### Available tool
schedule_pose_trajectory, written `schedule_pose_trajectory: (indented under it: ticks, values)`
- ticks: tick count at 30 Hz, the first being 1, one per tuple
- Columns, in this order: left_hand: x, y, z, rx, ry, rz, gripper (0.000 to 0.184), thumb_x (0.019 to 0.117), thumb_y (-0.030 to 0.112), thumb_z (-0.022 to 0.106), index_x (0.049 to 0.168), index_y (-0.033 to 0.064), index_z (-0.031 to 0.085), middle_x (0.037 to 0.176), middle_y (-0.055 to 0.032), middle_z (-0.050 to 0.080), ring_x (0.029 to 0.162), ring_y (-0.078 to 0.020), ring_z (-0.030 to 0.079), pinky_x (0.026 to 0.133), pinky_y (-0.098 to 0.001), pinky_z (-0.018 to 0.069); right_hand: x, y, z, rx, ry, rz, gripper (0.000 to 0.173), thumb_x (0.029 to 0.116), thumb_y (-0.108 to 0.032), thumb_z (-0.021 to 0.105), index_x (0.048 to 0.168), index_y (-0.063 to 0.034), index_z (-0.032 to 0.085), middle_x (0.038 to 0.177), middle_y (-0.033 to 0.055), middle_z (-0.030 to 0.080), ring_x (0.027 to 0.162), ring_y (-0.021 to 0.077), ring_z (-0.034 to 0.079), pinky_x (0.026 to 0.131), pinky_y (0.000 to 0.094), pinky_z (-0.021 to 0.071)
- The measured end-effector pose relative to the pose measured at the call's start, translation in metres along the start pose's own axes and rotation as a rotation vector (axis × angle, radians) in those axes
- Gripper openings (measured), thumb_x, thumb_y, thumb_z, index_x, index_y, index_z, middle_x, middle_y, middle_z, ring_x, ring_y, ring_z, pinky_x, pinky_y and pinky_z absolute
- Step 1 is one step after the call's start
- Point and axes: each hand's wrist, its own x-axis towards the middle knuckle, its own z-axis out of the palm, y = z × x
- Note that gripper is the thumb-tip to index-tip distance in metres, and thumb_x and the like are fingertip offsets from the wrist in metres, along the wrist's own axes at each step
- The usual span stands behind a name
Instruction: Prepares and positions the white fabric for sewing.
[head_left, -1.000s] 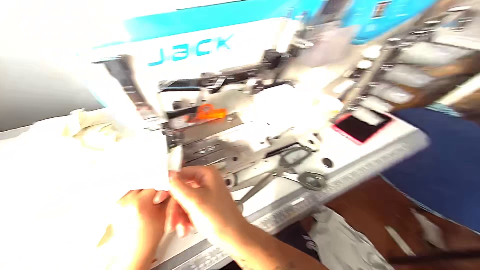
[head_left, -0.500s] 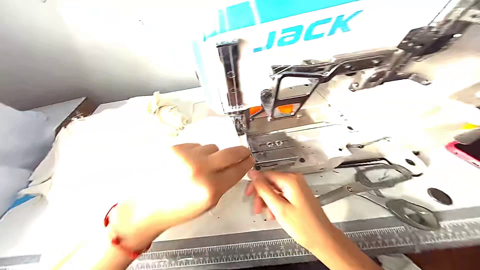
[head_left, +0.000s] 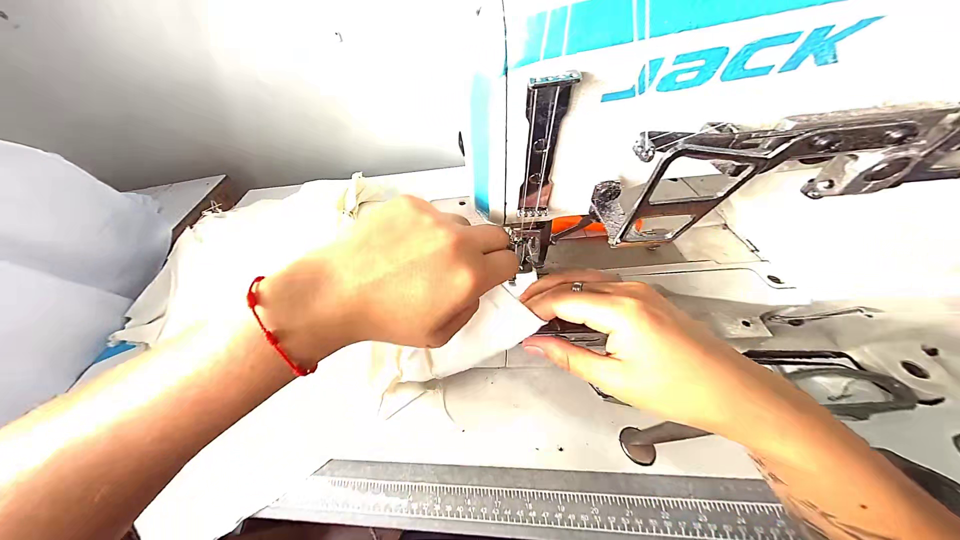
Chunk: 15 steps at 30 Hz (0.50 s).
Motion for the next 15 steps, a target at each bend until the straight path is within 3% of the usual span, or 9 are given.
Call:
schedule_pose_trajectory:
  ticks: [3,6,10,13,15]
  values:
    - [0.006,0.004,-0.008,-0.098,0.011,0.010,0.019,0.0853,0.019,0.052,0.073,0.0120,0.065,0.072,0.0020,0.059,0.059,-0.0099,0.056,0.045,-0.0284,0.0378,0.001,-0.009,0.004,0.145,0.010,0.048,0.021,0.0950,-0.037,0.067,0.089,-0.0178,0.075,0.081,-0.0112,0.067,0.075,-0.0086,0.061,0.064,0.0079,0.0502]
    - [0.009,0.010,0.001,-0.178,-0.026,-0.008,0.021,0.0842,0.023,0.055,0.067,0.0138,0.063,0.068,0.0037,0.058,0.057,-0.0082,0.055,0.045,-0.0279,0.0376,-0.013,-0.026,0.020,0.295,0.085,0.081,0.030,0.0992,-0.033,0.065,0.081,-0.0097,0.071,0.074,-0.0048,0.063,0.067,-0.0057,0.053,0.059,0.0091,0.0412]
    - [-0.001,-0.003,0.020,-0.124,-0.092,-0.054,0.020,0.0854,0.023,0.054,0.074,0.0125,0.067,0.082,-0.0003,0.067,0.063,-0.0143,0.063,0.046,-0.0336,0.0452,-0.031,-0.028,0.041,0.296,0.190,0.053,0.031,0.1017,-0.026,0.064,0.081,-0.0038,0.067,0.082,0.0047,0.070,0.087,0.0040,0.066,0.080,0.0143,0.0521]
    - [-0.001,-0.002,0.012,-0.093,-0.056,-0.053,0.022,0.0870,0.023,0.052,0.075,0.0136,0.068,0.085,0.0005,0.069,0.068,-0.0135,0.064,0.049,-0.0323,0.0444,-0.030,-0.025,0.044,0.306,0.214,0.062,0.029,0.1019,-0.024,0.064,0.082,-0.0029,0.067,0.088,0.0049,0.072,0.092,0.0036,0.067,0.082,0.0143,0.0526]
    - [0.002,0.004,0.007,-0.096,-0.027,-0.037,0.022,0.0860,0.024,0.052,0.070,0.0147,0.064,0.078,0.0024,0.063,0.064,-0.0106,0.059,0.047,-0.0295,0.0398,-0.028,-0.025,0.043,0.315,0.222,0.071,0.028,0.1017,-0.024,0.064,0.083,-0.0031,0.069,0.089,0.0040,0.073,0.089,0.0015,0.066,0.079,0.0127,0.0522]
